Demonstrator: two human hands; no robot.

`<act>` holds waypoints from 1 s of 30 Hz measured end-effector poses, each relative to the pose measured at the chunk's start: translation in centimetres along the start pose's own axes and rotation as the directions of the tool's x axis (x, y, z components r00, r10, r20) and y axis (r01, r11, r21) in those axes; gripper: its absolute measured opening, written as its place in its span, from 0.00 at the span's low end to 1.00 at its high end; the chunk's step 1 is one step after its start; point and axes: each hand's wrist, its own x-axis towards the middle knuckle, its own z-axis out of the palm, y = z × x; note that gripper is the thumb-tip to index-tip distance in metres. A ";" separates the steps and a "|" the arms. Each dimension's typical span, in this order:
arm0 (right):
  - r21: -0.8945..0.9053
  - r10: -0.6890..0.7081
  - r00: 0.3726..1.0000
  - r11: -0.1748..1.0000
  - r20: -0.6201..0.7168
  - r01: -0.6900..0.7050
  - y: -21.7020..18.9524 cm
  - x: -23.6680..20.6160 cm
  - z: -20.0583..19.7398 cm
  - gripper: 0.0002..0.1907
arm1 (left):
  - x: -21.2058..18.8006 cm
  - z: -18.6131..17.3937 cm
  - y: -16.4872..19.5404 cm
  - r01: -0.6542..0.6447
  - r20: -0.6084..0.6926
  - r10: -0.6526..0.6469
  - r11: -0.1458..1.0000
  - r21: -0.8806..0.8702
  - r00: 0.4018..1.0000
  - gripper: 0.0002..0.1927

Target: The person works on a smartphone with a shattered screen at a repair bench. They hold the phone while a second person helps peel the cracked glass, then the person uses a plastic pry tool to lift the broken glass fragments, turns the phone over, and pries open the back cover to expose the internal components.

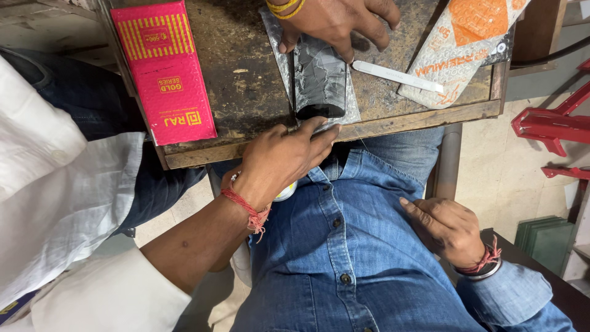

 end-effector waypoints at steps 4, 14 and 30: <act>-0.056 0.005 0.999 0.998 -0.041 -0.007 0.3 0.1 0.3 0.22 | 0.0 -0.3 0.0 0.169 0.091 -0.151 0.957 -0.236 0.984 0.26; -0.032 0.064 0.988 0.997 -0.140 -0.069 0.6 2.1 0.8 0.18 | 0.1 -0.9 0.0 0.047 -0.029 -0.050 0.995 -0.092 0.998 0.26; -0.009 0.049 0.988 0.999 -0.144 -0.051 -0.7 8.1 1.3 0.17 | 0.4 -1.9 -0.2 0.026 0.086 -0.020 0.997 -0.074 0.996 0.23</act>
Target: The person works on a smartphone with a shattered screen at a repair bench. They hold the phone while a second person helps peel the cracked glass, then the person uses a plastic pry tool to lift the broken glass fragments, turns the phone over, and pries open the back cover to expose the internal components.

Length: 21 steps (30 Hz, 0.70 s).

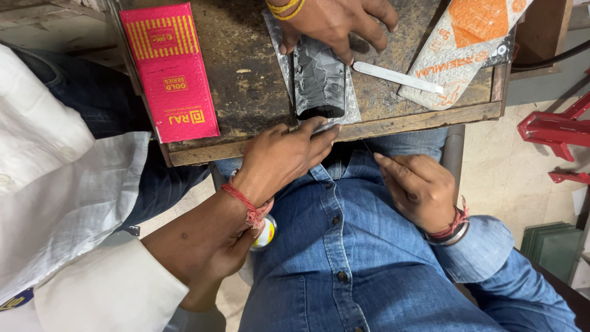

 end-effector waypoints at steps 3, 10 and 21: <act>0.009 -0.006 1.000 1.000 0.001 0.006 -0.3 1.5 0.4 0.17 | 0.0 -0.2 -0.1 0.001 0.011 0.000 1.000 -0.015 1.000 0.23; -0.035 -0.053 0.998 0.998 -0.014 0.053 -0.8 4.5 1.8 0.17 | 0.1 -0.2 0.0 0.151 0.141 -0.128 0.974 -0.171 0.982 0.26; -0.003 0.015 0.999 1.000 -0.028 -0.015 -2.0 5.7 2.9 0.17 | -0.1 0.3 -0.2 0.047 -0.074 -0.052 0.997 -0.065 0.996 0.24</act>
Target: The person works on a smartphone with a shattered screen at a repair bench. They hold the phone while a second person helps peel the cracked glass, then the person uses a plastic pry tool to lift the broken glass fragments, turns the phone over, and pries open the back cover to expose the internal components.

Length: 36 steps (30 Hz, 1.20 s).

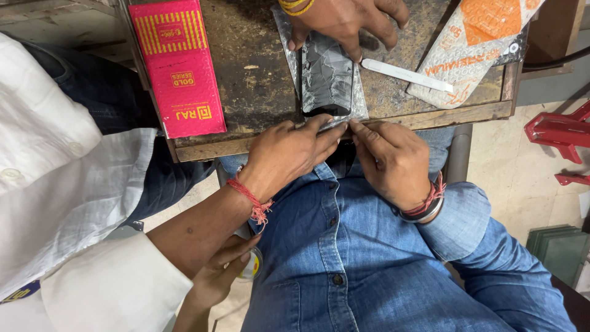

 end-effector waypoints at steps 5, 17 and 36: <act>0.045 0.032 0.999 0.998 0.008 -0.032 -0.5 -0.6 0.0 0.17 | 0.0 -0.2 -0.2 0.042 0.077 -0.037 0.997 -0.063 0.996 0.26; 0.059 0.004 0.997 0.998 0.076 -0.008 -0.6 -2.5 -0.9 0.17 | 0.6 -1.4 -0.7 -0.259 0.235 0.197 0.927 0.273 0.952 0.28; 0.089 -0.044 0.972 0.996 0.230 0.024 1.2 -7.2 -4.2 0.18 | -13.0 -0.3 3.8 0.460 0.314 -0.533 0.164 -0.873 0.786 0.18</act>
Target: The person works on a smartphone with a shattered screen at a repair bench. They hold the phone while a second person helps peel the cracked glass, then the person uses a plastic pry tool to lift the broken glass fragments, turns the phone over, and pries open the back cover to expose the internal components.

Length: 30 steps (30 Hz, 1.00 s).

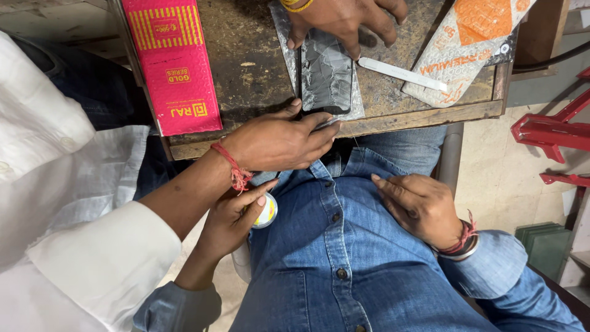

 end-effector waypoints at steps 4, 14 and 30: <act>-0.023 -0.036 0.999 0.999 0.011 0.036 0.7 -1.4 -0.3 0.18 | -0.2 0.9 -2.4 0.092 0.018 -0.092 0.995 -0.027 0.996 0.19; -0.001 -0.059 0.996 0.998 0.062 0.059 1.9 -5.2 -1.2 0.22 | 2.1 2.1 -1.8 -0.014 -0.060 0.015 1.000 0.018 0.998 0.14; 0.072 -0.040 0.996 0.997 0.083 0.034 4.3 -8.7 -2.1 0.20 | 3.6 5.8 -2.4 -0.155 -0.068 0.142 0.950 -0.272 0.988 0.15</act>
